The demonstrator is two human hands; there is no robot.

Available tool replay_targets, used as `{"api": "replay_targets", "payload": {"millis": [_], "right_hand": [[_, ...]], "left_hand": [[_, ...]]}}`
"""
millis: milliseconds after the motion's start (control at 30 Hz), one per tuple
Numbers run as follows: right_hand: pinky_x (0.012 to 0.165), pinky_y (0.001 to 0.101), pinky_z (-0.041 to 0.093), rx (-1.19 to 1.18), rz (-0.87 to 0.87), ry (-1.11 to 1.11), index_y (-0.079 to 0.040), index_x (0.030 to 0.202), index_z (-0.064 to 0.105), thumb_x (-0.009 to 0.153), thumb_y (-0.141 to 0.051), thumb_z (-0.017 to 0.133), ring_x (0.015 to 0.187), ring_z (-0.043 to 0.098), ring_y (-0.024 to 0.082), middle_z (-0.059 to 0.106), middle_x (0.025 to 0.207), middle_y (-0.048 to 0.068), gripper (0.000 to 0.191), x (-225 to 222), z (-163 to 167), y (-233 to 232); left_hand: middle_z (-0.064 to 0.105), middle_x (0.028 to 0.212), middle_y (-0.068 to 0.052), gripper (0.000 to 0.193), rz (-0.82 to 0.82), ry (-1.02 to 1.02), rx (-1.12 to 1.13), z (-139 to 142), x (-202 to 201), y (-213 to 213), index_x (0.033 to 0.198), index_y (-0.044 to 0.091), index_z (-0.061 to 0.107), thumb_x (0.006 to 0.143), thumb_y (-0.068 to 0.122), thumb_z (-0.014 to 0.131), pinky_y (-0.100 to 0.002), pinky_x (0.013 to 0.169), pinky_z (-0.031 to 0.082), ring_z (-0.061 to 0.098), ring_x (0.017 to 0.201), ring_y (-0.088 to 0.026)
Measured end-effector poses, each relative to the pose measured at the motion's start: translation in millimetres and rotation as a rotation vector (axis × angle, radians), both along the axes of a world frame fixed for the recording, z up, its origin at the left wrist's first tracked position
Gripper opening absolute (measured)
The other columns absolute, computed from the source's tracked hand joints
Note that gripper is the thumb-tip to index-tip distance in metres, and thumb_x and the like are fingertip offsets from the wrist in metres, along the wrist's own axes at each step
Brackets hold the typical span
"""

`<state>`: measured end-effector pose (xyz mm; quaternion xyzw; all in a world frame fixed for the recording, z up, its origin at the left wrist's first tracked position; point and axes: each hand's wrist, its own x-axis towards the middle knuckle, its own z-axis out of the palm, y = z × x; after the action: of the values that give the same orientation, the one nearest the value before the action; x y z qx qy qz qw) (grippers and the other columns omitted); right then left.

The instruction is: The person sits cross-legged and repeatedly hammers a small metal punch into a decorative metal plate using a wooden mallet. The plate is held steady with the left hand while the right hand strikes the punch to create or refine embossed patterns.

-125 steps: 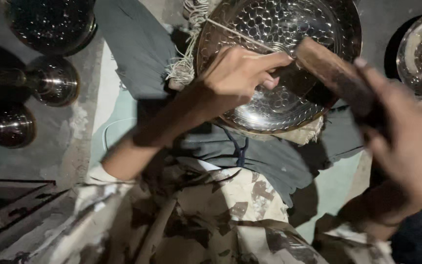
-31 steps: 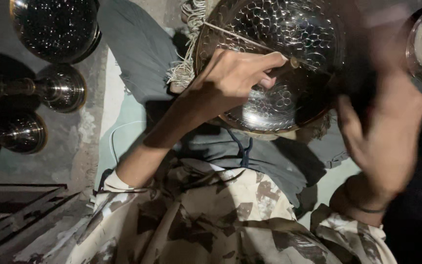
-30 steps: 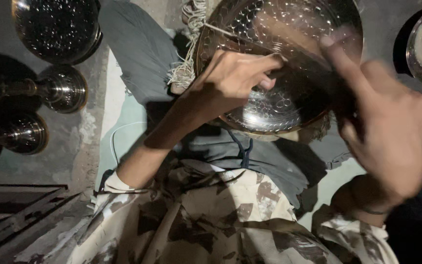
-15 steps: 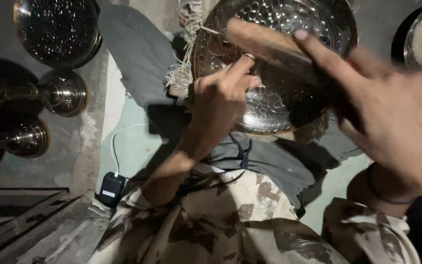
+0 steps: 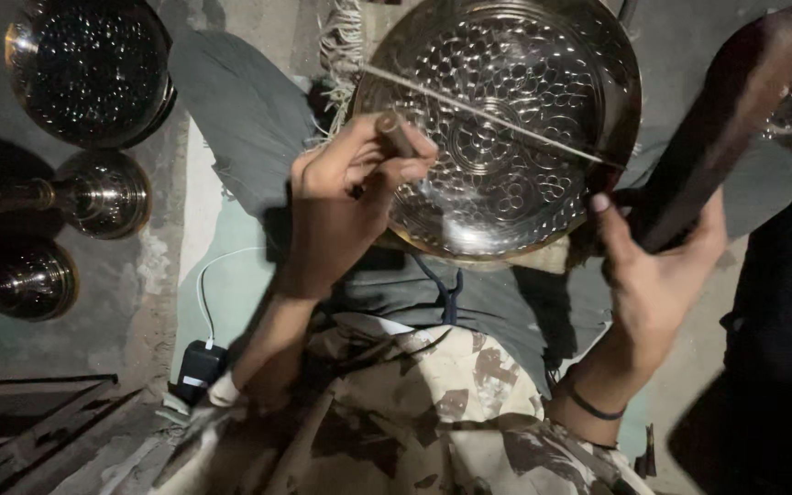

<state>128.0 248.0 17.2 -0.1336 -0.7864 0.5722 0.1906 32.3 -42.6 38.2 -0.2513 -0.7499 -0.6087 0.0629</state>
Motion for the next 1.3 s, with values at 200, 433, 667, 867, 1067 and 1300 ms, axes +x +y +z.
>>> {"api": "replay_targets", "payload": {"millis": [200, 433, 667, 867, 1067, 1300], "right_hand": [[0.083, 0.0289, 0.045, 0.159, -0.059, 0.068, 0.003, 0.129, 0.059, 0.092, -0.001, 0.084, 0.092, 0.054, 0.015, 0.058, 0.108, 0.009, 0.045, -28.0, -3.6, 25.2], [0.128, 0.0374, 0.029, 0.468, -0.142, 0.282, -0.002, 0.159, 0.033, 0.107, -0.007, 0.074, 0.148, 0.037, 0.024, 0.037, 0.159, 0.02, 0.067, -31.4, -63.9, 69.7], [0.108, 0.0342, 0.042, 0.412, -0.077, 0.322, -0.003, 0.15, 0.046, 0.113, 0.0, 0.065, 0.123, 0.051, 0.026, 0.049, 0.137, 0.02, 0.042, 6.5, -50.5, 65.8], [0.097, 0.0326, 0.05, 0.572, 0.119, 0.294, -0.004, 0.143, 0.058, 0.114, 0.001, 0.059, 0.107, 0.058, 0.025, 0.058, 0.122, 0.018, 0.03, -3.4, -22.2, 78.6], [0.085, 0.0422, 0.051, 1.135, 0.054, -0.209, -0.007, 0.15, 0.058, 0.092, -0.022, 0.065, 0.094, 0.054, 0.028, 0.055, 0.101, 0.014, 0.06, 7.2, 19.7, 36.9], [0.098, 0.0419, 0.051, 0.231, -0.183, 0.0, -0.013, 0.156, 0.015, 0.091, -0.017, 0.067, 0.106, 0.058, 0.027, 0.052, 0.139, 0.013, 0.083, 16.5, -8.4, 3.7]], "left_hand": [[0.075, 0.114, -0.011, 0.027, -0.371, -0.073, 0.054, 4.4, -34.2, 25.3, 0.133, 0.001, 0.062, 0.11, -0.001, 0.047, -0.026, 0.089, 0.067, 0.081, 0.102, -0.017], [0.079, 0.101, -0.015, 0.038, -0.541, 0.121, -0.287, -9.0, -76.2, 71.9, 0.136, 0.002, 0.06, 0.099, -0.005, 0.062, -0.027, 0.076, 0.068, 0.082, 0.092, -0.018], [0.078, 0.1, -0.018, 0.043, -0.533, 0.198, -0.342, -10.6, -78.5, 80.1, 0.136, 0.001, 0.06, 0.094, -0.008, 0.064, -0.028, 0.072, 0.068, 0.081, 0.093, -0.021], [0.079, 0.093, -0.014, 0.04, -0.528, 0.168, -0.37, -9.6, -79.0, 76.7, 0.136, 0.003, 0.06, 0.098, -0.007, 0.063, -0.026, 0.072, 0.068, 0.082, 0.092, -0.018], [0.078, 0.099, -0.014, 0.043, -0.524, 0.262, -0.367, -12.9, -74.9, 78.6, 0.138, 0.007, 0.06, 0.098, -0.01, 0.062, -0.02, 0.065, 0.065, 0.081, 0.087, -0.015], [0.077, 0.08, -0.005, 0.065, -0.582, 0.295, -0.566, -8.5, -71.9, 90.4, 0.136, 0.018, 0.063, 0.078, -0.012, 0.062, -0.026, 0.038, 0.048, 0.067, 0.052, -0.012]]}}
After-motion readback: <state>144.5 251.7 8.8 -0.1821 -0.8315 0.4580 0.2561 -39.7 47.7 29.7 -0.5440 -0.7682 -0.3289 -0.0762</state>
